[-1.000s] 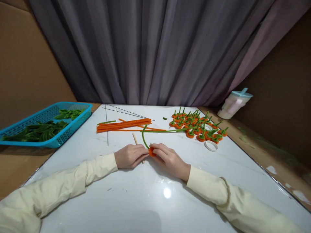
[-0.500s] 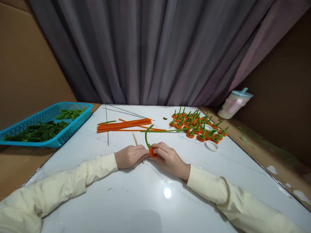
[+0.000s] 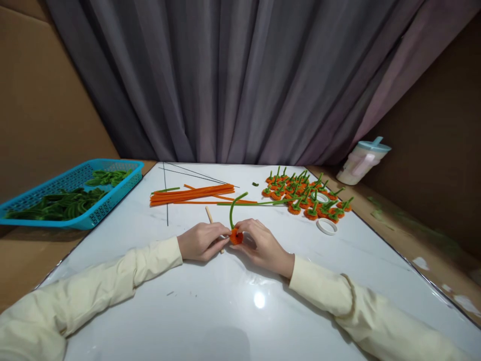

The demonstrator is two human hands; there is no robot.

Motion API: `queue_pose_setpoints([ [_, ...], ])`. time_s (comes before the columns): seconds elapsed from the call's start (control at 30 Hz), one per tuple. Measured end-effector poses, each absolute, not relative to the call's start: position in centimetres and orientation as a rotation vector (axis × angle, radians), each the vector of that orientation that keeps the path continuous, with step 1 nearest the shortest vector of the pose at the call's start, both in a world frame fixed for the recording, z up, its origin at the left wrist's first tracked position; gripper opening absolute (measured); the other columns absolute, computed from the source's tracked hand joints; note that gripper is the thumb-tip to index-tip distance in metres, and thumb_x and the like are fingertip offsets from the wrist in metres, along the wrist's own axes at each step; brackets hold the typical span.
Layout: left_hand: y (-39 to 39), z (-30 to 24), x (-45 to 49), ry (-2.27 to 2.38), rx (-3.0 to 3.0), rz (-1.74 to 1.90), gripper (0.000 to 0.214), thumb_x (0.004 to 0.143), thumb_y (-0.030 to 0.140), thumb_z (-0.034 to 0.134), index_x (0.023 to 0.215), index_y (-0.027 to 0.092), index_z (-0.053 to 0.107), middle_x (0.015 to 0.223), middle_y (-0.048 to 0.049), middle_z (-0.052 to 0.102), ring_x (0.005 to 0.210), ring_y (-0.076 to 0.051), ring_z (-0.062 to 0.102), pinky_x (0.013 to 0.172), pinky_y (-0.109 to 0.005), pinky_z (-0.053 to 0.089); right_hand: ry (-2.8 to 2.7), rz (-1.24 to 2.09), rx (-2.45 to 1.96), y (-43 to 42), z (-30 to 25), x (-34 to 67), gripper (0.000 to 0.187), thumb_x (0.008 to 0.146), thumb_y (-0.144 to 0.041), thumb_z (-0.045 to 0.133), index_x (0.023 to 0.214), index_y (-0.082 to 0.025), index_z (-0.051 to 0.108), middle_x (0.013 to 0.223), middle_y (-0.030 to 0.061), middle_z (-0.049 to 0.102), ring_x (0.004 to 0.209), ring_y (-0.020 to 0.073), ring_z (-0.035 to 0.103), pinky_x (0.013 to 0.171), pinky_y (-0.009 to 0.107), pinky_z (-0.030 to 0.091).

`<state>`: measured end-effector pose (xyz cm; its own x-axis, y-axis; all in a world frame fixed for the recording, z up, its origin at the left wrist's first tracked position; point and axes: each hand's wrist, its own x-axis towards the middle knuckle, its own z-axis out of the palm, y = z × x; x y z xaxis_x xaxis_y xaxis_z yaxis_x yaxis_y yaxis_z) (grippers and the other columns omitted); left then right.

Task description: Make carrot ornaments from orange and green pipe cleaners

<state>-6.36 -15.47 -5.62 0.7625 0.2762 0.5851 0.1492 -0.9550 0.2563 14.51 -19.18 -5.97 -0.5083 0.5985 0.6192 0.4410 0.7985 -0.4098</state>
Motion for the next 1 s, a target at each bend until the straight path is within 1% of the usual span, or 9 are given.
queue_pose_setpoints([
  [0.23, -15.6, -5.4, -6.3, 0.419, 2.743, 0.943, 0.019, 0.083, 0.014, 0.045, 0.101, 0.015, 0.051, 0.069, -0.0034, 0.062, 0.063, -0.014, 0.058, 0.058, -0.024, 0.046, -2.190, 0.177, -0.769, -19.2, -6.0, 14.5, 0.015, 0.085, -0.025, 0.056, 0.094, -0.019, 0.046, 0.089, 0.0060, 0.060, 0.075, 0.0170, 0.053, 0.068, 0.031, 0.041],
  [0.43, -15.5, -5.5, -6.4, 0.456, 2.700, 0.988, 0.020, 0.082, 0.016, 0.044, 0.101, 0.015, 0.050, 0.076, -0.0052, 0.062, 0.058, -0.012, 0.056, 0.056, -0.023, 0.046, -2.152, 0.138, -0.827, -19.2, -6.2, 14.5, 0.020, 0.084, -0.030, 0.059, 0.097, -0.019, 0.047, 0.085, 0.0055, 0.060, 0.076, 0.0173, 0.054, 0.070, 0.031, 0.042],
  [0.6, -15.7, -5.7, -6.3, 0.476, 2.619, 0.920, 0.024, 0.082, 0.022, 0.049, 0.105, 0.015, 0.048, 0.087, -0.0072, 0.064, 0.066, -0.013, 0.060, 0.060, -0.024, 0.048, -2.192, 0.070, -0.785, -19.3, -5.8, 14.5, 0.016, 0.087, -0.029, 0.055, 0.098, -0.018, 0.048, 0.083, 0.0052, 0.060, 0.075, 0.0168, 0.053, 0.068, 0.030, 0.040],
  [0.73, -16.4, -5.6, -5.8, 0.581, 2.358, 0.855, 0.023, 0.085, 0.026, 0.050, 0.105, 0.016, 0.045, 0.086, -0.0049, 0.066, 0.056, -0.009, 0.056, 0.050, -0.020, 0.044, -2.189, 0.043, -0.772, -19.2, -5.8, 14.5, 0.019, 0.087, -0.033, 0.055, 0.097, -0.018, 0.048, 0.081, 0.0050, 0.060, 0.075, 0.0167, 0.053, 0.068, 0.030, 0.040],
  [0.9, -16.6, -5.5, -5.2, 0.688, 1.887, 0.806, 0.027, 0.084, 0.031, 0.053, 0.103, 0.017, 0.042, 0.081, -0.0040, 0.066, 0.060, -0.010, 0.058, 0.052, -0.021, 0.045, -2.217, 0.010, -0.763, -19.2, -5.8, 14.5, 0.023, 0.086, -0.035, 0.056, 0.100, -0.018, 0.049, 0.082, 0.0050, 0.061, 0.076, 0.0163, 0.055, 0.068, 0.029, 0.040],
  [1.0, -16.1, -5.7, -5.1, 0.680, 1.658, 0.793, 0.028, 0.082, 0.033, 0.056, 0.101, 0.016, 0.044, 0.078, -0.0023, 0.063, 0.058, -0.009, 0.054, 0.049, -0.018, 0.042, -2.234, -0.004, -0.748, -19.2, -5.8, 14.5, 0.027, 0.086, -0.034, 0.056, 0.107, -0.018, 0.048, 0.085, 0.0057, 0.062, 0.078, 0.0168, 0.055, 0.069, 0.030, 0.041],
])
